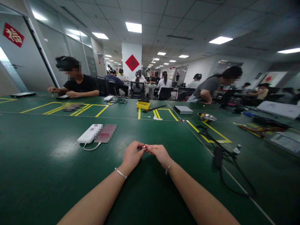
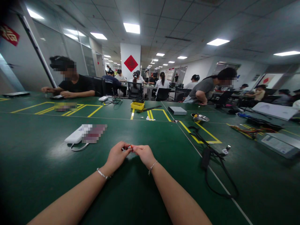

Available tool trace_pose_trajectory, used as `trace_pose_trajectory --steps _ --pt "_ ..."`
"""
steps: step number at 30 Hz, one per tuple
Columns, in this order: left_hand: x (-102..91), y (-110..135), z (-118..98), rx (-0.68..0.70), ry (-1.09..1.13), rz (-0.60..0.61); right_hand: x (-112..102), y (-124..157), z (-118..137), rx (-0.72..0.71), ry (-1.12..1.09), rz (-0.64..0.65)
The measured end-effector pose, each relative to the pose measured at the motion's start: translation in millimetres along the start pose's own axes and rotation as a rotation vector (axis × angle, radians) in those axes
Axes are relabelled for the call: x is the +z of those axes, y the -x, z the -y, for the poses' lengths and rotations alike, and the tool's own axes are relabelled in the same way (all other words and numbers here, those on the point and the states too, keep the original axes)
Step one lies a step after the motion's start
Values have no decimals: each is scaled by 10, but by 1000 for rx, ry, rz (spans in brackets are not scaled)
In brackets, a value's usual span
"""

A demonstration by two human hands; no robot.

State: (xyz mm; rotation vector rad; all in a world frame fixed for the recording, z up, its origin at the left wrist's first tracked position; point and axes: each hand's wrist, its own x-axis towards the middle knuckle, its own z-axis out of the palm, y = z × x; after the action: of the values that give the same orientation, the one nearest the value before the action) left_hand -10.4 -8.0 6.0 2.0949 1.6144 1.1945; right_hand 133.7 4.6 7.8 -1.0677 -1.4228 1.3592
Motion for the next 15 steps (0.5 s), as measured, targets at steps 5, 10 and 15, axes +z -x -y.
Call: trace_pose_trajectory --steps 5,10,15 --pt "-3 3 -3 -1 9 11 -14 8 21 -13 12 18" --pt "2 -1 -8 -12 -8 21 4 15 23 1 -12 2" --pt "39 -3 -35 -1 -17 18 72 -2 -10 14 -20 -124"
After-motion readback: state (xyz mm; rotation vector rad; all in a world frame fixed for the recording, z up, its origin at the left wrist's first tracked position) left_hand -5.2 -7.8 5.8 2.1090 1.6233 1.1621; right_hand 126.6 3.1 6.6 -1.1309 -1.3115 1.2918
